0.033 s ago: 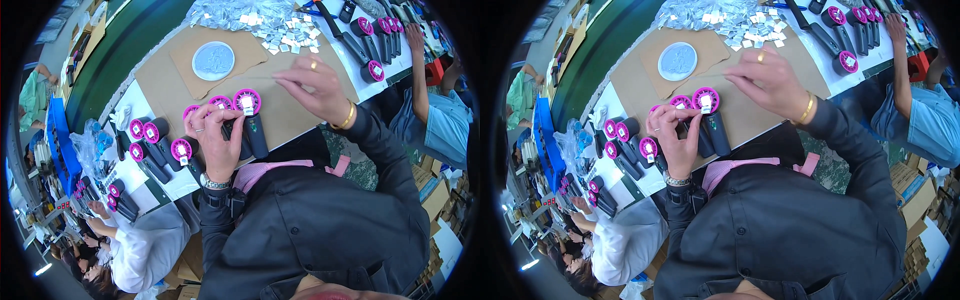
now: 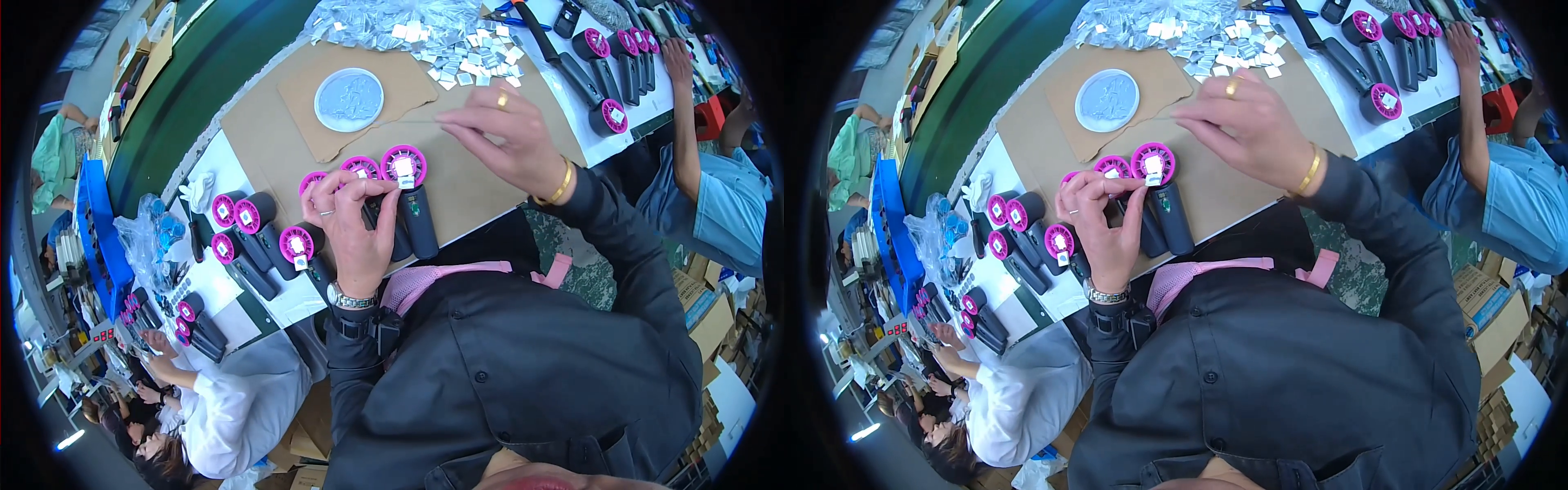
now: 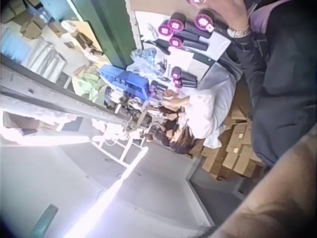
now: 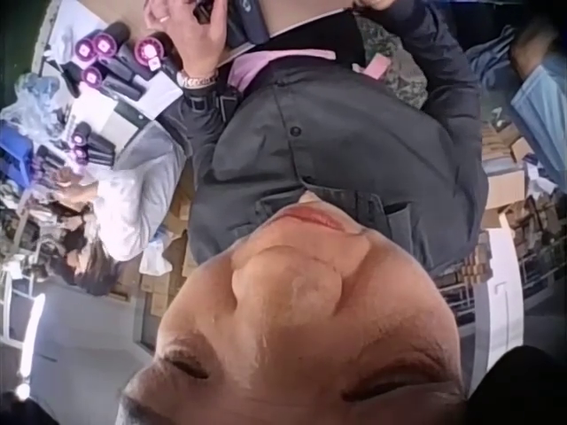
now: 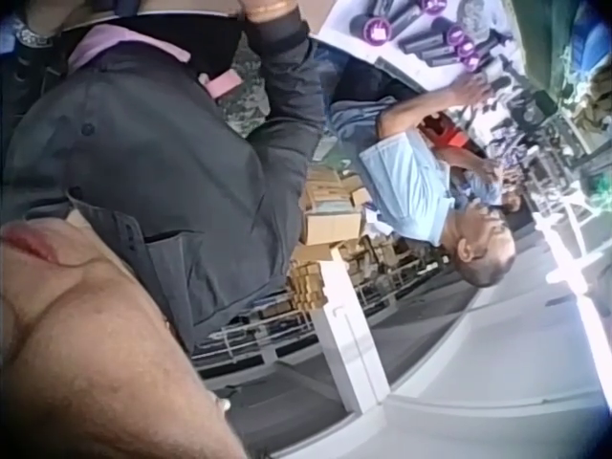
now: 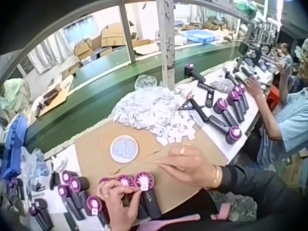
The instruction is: The person applies a substance to the center of handheld fans using a thin stick, then places small square components onto the substance and presses them down with a padded tool.
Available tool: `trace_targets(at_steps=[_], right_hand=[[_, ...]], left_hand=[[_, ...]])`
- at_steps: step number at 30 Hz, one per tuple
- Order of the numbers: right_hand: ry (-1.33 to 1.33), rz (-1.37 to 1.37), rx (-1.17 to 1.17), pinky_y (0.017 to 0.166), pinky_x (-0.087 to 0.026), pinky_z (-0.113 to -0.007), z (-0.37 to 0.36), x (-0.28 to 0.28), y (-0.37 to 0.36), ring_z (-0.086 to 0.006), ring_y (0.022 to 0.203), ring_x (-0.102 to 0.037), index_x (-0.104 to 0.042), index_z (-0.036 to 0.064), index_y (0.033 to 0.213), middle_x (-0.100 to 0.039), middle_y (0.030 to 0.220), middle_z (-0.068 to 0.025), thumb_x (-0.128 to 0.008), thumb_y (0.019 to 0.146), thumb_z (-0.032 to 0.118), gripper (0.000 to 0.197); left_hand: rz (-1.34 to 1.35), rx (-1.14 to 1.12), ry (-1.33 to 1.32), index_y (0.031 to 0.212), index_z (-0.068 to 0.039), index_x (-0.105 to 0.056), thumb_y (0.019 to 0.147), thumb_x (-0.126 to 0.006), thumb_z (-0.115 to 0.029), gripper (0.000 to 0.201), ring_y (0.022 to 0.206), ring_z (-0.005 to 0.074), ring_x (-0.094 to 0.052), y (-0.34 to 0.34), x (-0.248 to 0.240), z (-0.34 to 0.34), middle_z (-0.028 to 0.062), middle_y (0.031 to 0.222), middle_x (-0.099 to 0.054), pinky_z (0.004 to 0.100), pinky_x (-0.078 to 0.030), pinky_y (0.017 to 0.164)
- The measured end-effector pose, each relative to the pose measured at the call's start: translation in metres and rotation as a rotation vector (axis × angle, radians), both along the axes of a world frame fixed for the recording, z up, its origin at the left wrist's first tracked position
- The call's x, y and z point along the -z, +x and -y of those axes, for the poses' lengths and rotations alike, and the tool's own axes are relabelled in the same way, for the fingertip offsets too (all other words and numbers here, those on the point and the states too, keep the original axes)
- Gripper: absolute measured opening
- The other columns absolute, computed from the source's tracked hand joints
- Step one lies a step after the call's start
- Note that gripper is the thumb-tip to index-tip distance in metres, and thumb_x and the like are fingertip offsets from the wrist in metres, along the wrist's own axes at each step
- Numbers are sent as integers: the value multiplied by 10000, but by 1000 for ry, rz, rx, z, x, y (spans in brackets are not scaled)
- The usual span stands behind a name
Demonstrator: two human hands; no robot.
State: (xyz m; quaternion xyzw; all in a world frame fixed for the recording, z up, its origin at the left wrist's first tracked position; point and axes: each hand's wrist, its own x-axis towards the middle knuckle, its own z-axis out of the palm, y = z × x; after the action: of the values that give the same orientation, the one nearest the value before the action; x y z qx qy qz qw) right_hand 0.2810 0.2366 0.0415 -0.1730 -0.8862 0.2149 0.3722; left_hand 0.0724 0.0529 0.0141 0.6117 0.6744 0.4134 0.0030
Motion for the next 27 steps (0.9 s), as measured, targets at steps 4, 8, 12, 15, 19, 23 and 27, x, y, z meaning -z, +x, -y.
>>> trace_targets(at_steps=[4, 8, 12, 15, 19, 23, 27], right_hand=[[144, -83, -52, 757, -452, -366, -16, 9, -37, -214, 775, -619, -843, 67, 1116, -655, 846, -41, -849, 908, 11, 216], [225, -100, -50, 737, -440, -367, -20, 10, -52, -198, 746, -617, -849, 69, 1095, -652, 825, -38, -839, 918, 11, 187], [29, -92, -42, 724, -431, -366, -9, 3, -39, -185, 695, -593, -850, 73, 1070, -634, 788, -34, -839, 926, 28, 151], [-260, -54, 91, 717, -427, -364, -5, 8, -21, -180, 654, -570, -846, 70, 1044, -616, 759, -25, -842, 928, 40, 119], [-34, 23, 126, 701, -426, -366, -19, 18, -29, -205, 653, -574, -839, 58, 1035, -628, 764, -43, -834, 946, 70, 90], [171, -22, 158, 687, -425, -375, -33, 27, -54, -234, 645, -574, -837, 49, 1030, -638, 765, -69, -814, 969, 96, 81], [185, 89, 159, 697, -450, -367, -38, 37, -65, -262, 695, -613, -839, 42, 1045, -663, 791, -96, -798, 978, 118, 110]], left_hand=[[9, -7, -2, 1118, -162, -721, 867, -914, -99, 323, 1236, 231, -604, 1, 0, 2, -2, 1107, -698, 541, -280, 1172], [-17, -17, 3, 1107, -152, -717, 856, -930, -92, 335, 1213, 237, -606, 1, 0, 0, -4, 1092, -722, 508, -294, 1152], [-23, -33, 2, 1101, -147, -716, 849, -937, -87, 341, 1201, 235, -609, 1, 2, 2, -15, 1077, -737, 492, -295, 1150], [-15, -35, 1, 1102, -147, -718, 848, -937, -87, 341, 1204, 231, -609, 0, 3, 2, -19, 1075, -740, 495, -292, 1155], [-5, -38, 8, 1108, -148, -722, 847, -936, -88, 343, 1212, 228, -609, 1, 3, 1, -24, 1072, -744, 500, -289, 1161], [-7, -38, 12, 1115, -149, -724, 845, -935, -90, 348, 1220, 225, -611, 3, 2, 0, -29, 1068, -748, 507, -285, 1169], [-24, -36, -8, 1118, -149, -725, 846, -932, -91, 346, 1226, 223, -612, 2, 2, 1, -35, 1065, -752, 515, -279, 1181]])
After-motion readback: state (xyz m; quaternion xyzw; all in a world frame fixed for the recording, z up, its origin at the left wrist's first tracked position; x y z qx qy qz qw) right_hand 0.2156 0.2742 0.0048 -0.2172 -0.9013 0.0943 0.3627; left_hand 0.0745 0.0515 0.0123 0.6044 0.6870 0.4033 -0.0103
